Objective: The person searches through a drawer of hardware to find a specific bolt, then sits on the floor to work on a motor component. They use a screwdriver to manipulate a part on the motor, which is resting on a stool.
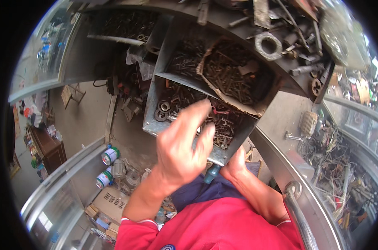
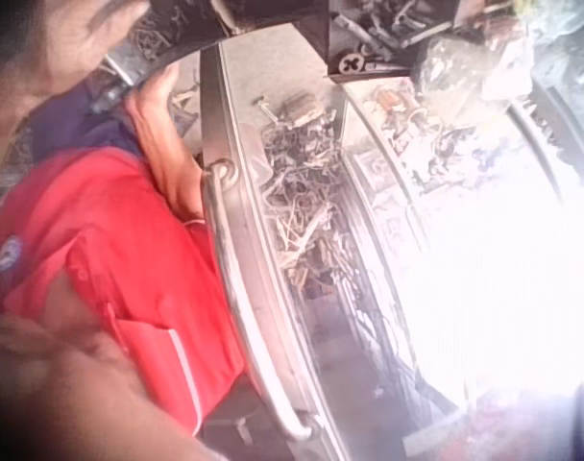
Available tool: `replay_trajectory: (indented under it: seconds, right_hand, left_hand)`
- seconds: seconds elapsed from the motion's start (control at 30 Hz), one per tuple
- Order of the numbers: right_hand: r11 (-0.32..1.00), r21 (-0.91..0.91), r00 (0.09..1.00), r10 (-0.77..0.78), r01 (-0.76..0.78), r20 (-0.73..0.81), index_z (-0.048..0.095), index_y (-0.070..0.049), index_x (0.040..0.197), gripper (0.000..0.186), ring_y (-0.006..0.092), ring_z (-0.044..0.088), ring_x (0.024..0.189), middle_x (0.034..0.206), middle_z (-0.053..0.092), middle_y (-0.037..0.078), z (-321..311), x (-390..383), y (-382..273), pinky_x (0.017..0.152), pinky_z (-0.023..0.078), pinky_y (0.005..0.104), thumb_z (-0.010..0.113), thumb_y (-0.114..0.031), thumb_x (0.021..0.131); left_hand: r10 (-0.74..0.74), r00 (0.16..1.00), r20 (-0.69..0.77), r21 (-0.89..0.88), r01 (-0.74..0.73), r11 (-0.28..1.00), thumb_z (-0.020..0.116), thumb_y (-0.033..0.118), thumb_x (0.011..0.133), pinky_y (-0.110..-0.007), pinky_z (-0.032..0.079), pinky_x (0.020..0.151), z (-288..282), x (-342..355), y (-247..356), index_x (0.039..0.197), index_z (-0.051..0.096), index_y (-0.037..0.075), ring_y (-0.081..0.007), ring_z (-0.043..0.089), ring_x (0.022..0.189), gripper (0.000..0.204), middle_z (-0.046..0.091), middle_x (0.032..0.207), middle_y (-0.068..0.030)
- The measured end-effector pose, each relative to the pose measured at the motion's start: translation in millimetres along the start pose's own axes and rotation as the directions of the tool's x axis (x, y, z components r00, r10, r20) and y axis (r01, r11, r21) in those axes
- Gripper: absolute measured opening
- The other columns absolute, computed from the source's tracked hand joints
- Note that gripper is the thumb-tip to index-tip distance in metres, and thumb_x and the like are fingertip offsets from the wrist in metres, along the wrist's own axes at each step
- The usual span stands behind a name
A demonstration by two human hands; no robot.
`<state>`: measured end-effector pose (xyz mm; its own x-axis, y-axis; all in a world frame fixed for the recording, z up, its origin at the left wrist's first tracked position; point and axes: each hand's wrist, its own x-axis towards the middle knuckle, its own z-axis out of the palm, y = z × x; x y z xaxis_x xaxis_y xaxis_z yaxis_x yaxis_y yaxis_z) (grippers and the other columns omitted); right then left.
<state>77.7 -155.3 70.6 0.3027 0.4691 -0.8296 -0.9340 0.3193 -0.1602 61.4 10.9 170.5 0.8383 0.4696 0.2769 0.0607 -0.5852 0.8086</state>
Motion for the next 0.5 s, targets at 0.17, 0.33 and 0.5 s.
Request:
replay_trajectory:
  seconds: [0.17, 0.33, 0.5]
  right_hand:
    - [0.996, -0.02, 0.993, 0.079, -0.081, -0.089, 0.056, -0.006, 0.124, 0.058, 0.0317, 0.06, 0.11, 0.122, 0.062, 0.013, -18, -2, 1, 0.097, 0.048, 0.0469, 0.04, -0.054, 0.096]
    - [0.992, 0.023, 0.989, 0.126, -0.125, -0.075, 0.056, -0.006, 0.125, 0.054, 0.0314, 0.057, 0.115, 0.126, 0.061, 0.012, -20, -2, -5, 0.102, 0.044, 0.0478, 0.042, -0.05, 0.096]
    - [0.994, 0.014, 0.986, 0.113, -0.112, -0.123, 0.058, -0.006, 0.123, 0.051, 0.0301, 0.059, 0.113, 0.124, 0.062, 0.012, -5, -8, -7, 0.099, 0.046, 0.0465, 0.042, -0.046, 0.096]
  left_hand:
    - [-0.337, 0.935, -0.113, -0.321, 0.287, 0.903, 0.062, 0.001, 0.088, -0.026, 0.046, 0.055, -4, -95, 5, 0.095, 0.059, -0.004, -0.0159, 0.058, 0.06, 0.009, 0.065, 0.079, -0.0121]
    - [-0.749, 0.662, -0.014, -0.533, 0.629, 0.566, 0.056, 0.024, 0.099, -0.018, 0.032, 0.049, -2, -135, -20, 0.103, 0.051, -0.001, -0.001, 0.038, 0.056, 0.026, 0.061, 0.082, -0.0034]
    - [-0.697, 0.685, 0.213, -0.699, 0.605, 0.382, 0.065, 0.03, 0.095, -0.023, 0.045, 0.081, 6, -121, -40, 0.149, 0.027, -0.005, -0.0098, 0.055, 0.088, 0.074, 0.056, 0.12, -0.006]
